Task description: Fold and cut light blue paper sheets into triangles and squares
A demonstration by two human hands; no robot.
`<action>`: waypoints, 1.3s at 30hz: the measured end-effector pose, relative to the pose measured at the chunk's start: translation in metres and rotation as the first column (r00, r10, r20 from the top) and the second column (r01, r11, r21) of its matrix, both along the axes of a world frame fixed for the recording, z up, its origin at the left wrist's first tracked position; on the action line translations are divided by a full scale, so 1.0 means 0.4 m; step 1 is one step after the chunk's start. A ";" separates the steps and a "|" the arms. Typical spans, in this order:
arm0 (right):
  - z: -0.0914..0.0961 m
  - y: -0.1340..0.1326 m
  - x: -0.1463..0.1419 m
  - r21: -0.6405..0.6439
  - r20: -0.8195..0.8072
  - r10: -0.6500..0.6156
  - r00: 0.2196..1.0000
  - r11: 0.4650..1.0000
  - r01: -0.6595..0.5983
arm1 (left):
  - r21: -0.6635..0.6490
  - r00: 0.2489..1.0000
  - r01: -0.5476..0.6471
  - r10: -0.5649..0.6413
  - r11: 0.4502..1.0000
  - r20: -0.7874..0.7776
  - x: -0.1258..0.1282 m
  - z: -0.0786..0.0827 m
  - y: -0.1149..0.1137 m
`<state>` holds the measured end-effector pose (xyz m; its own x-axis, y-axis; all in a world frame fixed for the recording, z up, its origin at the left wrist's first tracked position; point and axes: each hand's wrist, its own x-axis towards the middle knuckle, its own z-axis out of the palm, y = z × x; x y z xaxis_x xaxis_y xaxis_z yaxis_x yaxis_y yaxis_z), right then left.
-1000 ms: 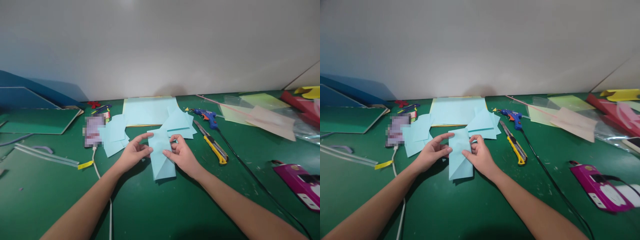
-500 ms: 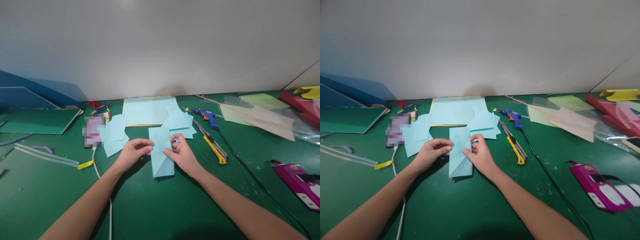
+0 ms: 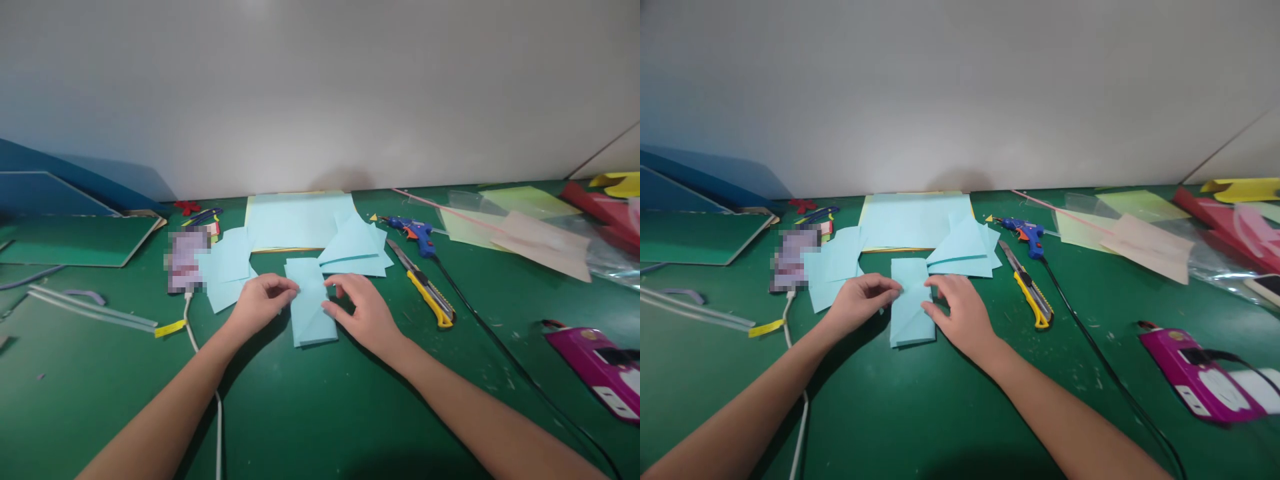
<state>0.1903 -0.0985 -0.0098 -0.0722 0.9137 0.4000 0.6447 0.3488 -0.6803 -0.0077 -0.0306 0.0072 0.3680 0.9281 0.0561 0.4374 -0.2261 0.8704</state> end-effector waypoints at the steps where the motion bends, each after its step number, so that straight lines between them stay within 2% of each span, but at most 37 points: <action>1: 0.002 -0.001 0.003 0.054 0.084 0.018 0.996 0.998 -0.022 | 0.056 0.999 0.009 -0.006 0.998 -0.050 -0.001 -0.002 0.001; 3: 0.007 -0.002 0.005 0.107 0.176 0.103 0.979 0.987 -0.123 | 0.148 0.993 0.040 -0.023 0.988 -0.116 0.000 -0.005 0.000; 7: 0.013 -0.007 0.000 0.084 0.253 0.355 0.900 0.919 -0.385 | 0.227 0.986 0.094 -0.059 0.969 -0.156 0.002 -0.008 -0.002; 11: 0.017 -0.010 -0.006 0.005 0.403 0.447 0.798 0.871 -0.491 | 0.245 0.981 0.109 -0.065 0.963 -0.180 0.002 -0.013 -0.005; 14: 0.017 -0.011 -0.006 -0.016 0.466 0.448 0.763 0.866 -0.499 | 0.258 0.981 0.103 -0.056 0.961 -0.185 0.001 -0.017 -0.007; 20: 0.018 -0.010 -0.005 -0.014 0.505 0.442 0.741 0.863 -0.505 | 0.314 0.979 0.120 -0.060 0.942 -0.192 0.003 -0.018 -0.009; 29: 0.021 -0.014 -0.004 -0.037 0.473 0.460 0.751 0.862 -0.505 | 0.413 0.966 0.174 -0.075 0.894 -0.246 0.004 -0.022 -0.012; 39: 0.020 -0.012 -0.002 -0.073 0.440 0.480 0.759 0.861 -0.502 | 0.363 0.967 0.179 -0.096 0.914 -0.236 -0.002 -0.026 -0.001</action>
<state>0.1894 -0.1033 -0.0020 -0.6797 0.6862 0.2592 0.5958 0.7226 -0.3506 -0.0086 -0.0312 -0.0030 0.5321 0.7914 0.3008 0.5401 -0.5909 0.5992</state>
